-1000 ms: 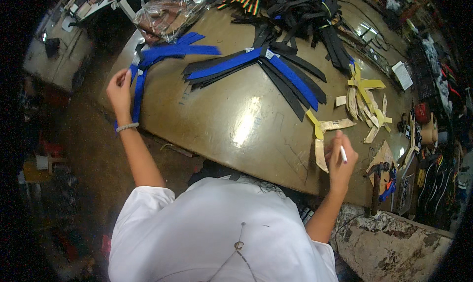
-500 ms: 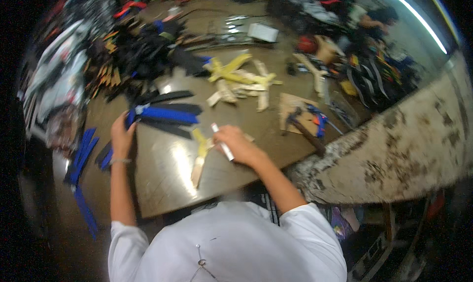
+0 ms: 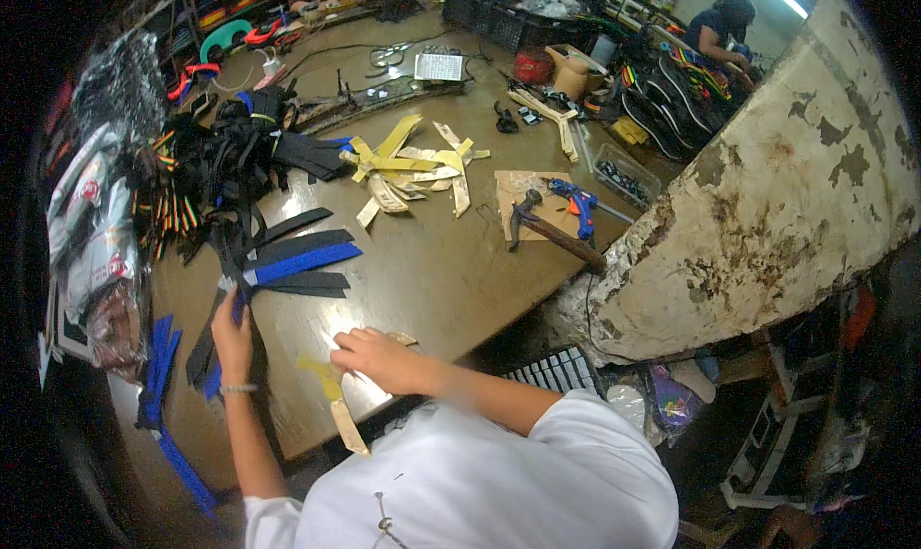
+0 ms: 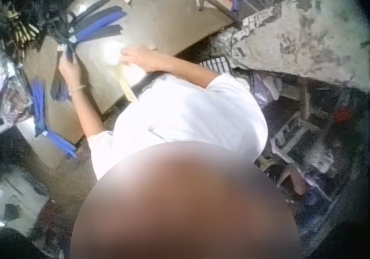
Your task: The person assembles black and blue straps by hand, attaching small white tags to each strap and arranging them on the table. They then use a yellow template and a white marker to mark positions on the straps. The workspace is cluttered with tools and materials.
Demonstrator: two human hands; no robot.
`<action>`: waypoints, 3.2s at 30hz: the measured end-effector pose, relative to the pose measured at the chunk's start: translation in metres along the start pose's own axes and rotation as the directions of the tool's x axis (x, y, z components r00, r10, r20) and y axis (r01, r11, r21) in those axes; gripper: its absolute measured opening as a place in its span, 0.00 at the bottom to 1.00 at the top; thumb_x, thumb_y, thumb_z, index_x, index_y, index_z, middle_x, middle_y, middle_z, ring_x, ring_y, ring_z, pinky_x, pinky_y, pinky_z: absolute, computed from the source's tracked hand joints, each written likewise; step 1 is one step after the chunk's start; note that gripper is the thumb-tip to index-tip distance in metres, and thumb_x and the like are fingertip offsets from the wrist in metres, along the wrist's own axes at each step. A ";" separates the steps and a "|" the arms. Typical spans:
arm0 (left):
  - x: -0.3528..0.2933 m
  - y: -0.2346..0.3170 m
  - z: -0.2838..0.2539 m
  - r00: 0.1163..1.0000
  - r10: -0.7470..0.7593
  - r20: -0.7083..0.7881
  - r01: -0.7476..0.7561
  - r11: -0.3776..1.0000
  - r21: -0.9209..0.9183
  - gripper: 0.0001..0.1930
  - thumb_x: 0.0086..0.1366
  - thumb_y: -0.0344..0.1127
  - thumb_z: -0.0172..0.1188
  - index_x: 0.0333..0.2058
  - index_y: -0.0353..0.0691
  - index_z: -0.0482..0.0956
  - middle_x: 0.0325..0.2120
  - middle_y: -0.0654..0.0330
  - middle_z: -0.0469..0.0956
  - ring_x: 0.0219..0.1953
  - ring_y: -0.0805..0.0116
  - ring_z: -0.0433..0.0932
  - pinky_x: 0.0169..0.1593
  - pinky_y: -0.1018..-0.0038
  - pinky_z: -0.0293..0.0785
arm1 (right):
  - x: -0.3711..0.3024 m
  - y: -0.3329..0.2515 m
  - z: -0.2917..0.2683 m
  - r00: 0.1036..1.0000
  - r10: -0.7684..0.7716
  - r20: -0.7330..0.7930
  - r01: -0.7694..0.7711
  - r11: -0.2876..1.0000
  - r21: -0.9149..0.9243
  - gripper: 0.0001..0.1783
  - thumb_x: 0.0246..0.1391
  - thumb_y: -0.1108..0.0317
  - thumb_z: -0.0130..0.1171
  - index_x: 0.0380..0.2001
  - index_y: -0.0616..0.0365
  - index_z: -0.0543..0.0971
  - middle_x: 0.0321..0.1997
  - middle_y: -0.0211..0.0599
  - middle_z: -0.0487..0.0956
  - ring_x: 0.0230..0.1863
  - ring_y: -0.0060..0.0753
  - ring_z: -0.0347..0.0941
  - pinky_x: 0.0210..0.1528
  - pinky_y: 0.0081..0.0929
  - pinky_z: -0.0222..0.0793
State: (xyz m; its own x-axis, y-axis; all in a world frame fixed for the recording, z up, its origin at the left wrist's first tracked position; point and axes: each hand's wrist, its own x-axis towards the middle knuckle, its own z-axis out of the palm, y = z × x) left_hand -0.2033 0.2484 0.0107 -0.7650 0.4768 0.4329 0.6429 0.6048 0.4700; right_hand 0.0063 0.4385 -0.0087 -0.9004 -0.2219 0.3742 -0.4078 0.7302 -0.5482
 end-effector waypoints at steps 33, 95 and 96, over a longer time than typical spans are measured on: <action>-0.110 0.022 -0.053 0.951 -0.310 -0.003 0.308 0.944 0.122 0.15 0.59 0.24 0.57 0.46 0.35 0.77 0.40 0.51 0.74 0.44 0.52 0.71 0.50 0.63 0.68 | 0.097 -0.025 0.065 0.989 -0.041 0.139 0.036 0.999 0.039 0.15 0.45 0.77 0.53 0.40 0.59 0.71 0.40 0.48 0.70 0.43 0.52 0.66 0.43 0.40 0.69; -0.054 0.071 -0.007 0.979 -0.189 0.074 0.200 0.965 -0.172 0.15 0.59 0.32 0.61 0.45 0.36 0.75 0.42 0.50 0.69 0.48 0.50 0.69 0.53 0.62 0.67 | 0.002 -0.003 -0.014 0.987 0.050 -0.152 -0.071 0.988 -0.138 0.10 0.45 0.73 0.61 0.33 0.58 0.75 0.46 0.39 0.78 0.52 0.43 0.71 0.53 0.41 0.65; -0.059 0.065 -0.007 0.971 -0.174 0.165 0.189 0.979 -0.077 0.15 0.58 0.32 0.62 0.44 0.36 0.75 0.42 0.50 0.69 0.48 0.50 0.68 0.53 0.62 0.67 | 0.000 0.000 -0.015 0.990 0.073 -0.121 -0.097 0.973 -0.208 0.10 0.45 0.74 0.60 0.33 0.58 0.75 0.46 0.38 0.78 0.52 0.44 0.71 0.54 0.42 0.64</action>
State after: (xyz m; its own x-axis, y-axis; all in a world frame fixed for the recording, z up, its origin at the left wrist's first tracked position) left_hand -0.1164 0.2551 0.0214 -0.8609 0.4629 0.2110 0.4878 0.6332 0.6009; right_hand 0.0091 0.4482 0.0029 -0.9026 -0.0881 0.4214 -0.2778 0.8668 -0.4140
